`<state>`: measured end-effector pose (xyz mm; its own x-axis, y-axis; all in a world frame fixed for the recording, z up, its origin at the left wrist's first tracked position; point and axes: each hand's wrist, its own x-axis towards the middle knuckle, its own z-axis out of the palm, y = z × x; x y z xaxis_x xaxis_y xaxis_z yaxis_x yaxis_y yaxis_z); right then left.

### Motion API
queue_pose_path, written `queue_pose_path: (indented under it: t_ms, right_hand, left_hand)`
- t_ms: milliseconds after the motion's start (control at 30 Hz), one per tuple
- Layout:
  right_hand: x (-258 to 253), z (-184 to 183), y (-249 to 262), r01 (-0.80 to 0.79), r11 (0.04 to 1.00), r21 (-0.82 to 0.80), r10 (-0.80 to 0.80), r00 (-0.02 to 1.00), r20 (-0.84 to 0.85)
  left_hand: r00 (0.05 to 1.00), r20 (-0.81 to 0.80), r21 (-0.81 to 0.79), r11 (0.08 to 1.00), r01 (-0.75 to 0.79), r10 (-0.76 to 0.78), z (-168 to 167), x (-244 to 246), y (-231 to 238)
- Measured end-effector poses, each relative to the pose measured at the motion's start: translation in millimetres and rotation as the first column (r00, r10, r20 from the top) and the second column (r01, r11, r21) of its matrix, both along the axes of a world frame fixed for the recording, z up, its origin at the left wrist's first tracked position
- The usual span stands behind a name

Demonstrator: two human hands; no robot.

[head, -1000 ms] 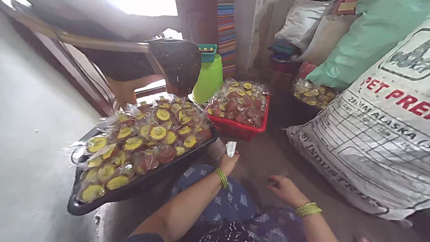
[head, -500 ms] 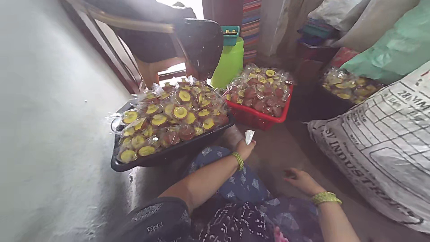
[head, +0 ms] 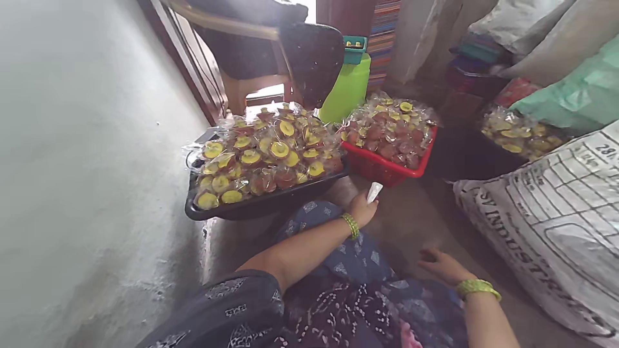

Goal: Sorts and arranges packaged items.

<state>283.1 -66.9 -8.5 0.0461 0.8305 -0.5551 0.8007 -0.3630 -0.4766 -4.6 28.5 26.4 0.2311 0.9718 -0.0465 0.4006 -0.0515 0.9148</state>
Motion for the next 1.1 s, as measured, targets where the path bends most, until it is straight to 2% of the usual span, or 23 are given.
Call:
queue_pose_path:
  t_ms: [100, 167, 267, 367, 433, 567, 700, 900, 1000, 1100]
  right_hand:
    - [-0.4, -0.7, -1.7, 0.002, 1.0, -0.021, -0.002, 1.0, 0.019]
    - [0.2, -2.4, -1.9, -0.009, 1.0, -0.025, 0.01, 1.0, 0.028]
    - [-0.9, -2.0, -0.1, -0.027, 0.999, -0.034, 0.028, 0.999, 0.032]
    - [-0.8, -1.5, 4.2, -0.033, 0.999, -0.026, 0.034, 0.999, 0.027]
    - [-0.1, -2.6, 4.6, -0.031, 0.999, -0.027, 0.032, 0.999, 0.021]
    - [2.1, -3.2, 5.5, -0.035, 0.999, -0.03, 0.035, 0.999, 0.018]
    - [4.9, -6.2, 3.3, -0.014, 0.998, -0.061, 0.015, 1.0, 0.007]
    - [5.4, -6.1, -0.8, 0.005, 1.0, -0.019, -0.005, 1.0, -0.011]
    - [1.8, -4.2, -1.3, -0.021, 0.999, -0.03, 0.021, 1.0, 0.005]
    - [2.1, -5.5, 2.8, -0.045, 0.998, -0.039, 0.046, 0.999, 0.023]
  left_hand:
    - [0.954, -0.292, 0.178, 0.984, -0.021, 0.073, 41.5, -21.1, 5.5]
    - [0.849, -0.504, 0.307, 0.952, 0.003, 0.16, 59.3, -39.3, 25.7]
    - [0.697, -0.659, 0.415, 0.91, 0.025, 0.281, 78.8, -75.6, 61.6]
    - [0.605, -0.709, 0.439, 0.898, -0.023, 0.363, 94.6, -109.5, 94.6]
    - [0.551, -0.771, 0.377, 0.926, -0.012, 0.321, 97.7, -129.8, 112.0]
    - [0.569, -0.781, 0.302, 0.953, -0.018, 0.258, 86.4, -152.1, 128.2]
    - [0.589, -0.762, 0.299, 0.953, -0.046, 0.268, 78.4, -154.9, 137.0]
    - [0.61, -0.759, 0.304, 0.953, 0.019, 0.23, 97.1, -159.2, 129.0]
    - [0.556, -0.779, 0.364, 0.931, 0.022, 0.292, 115.6, -165.8, 124.3]
    - [0.487, -0.814, 0.35, 0.936, -0.02, 0.315, 122.5, -183.1, 133.2]
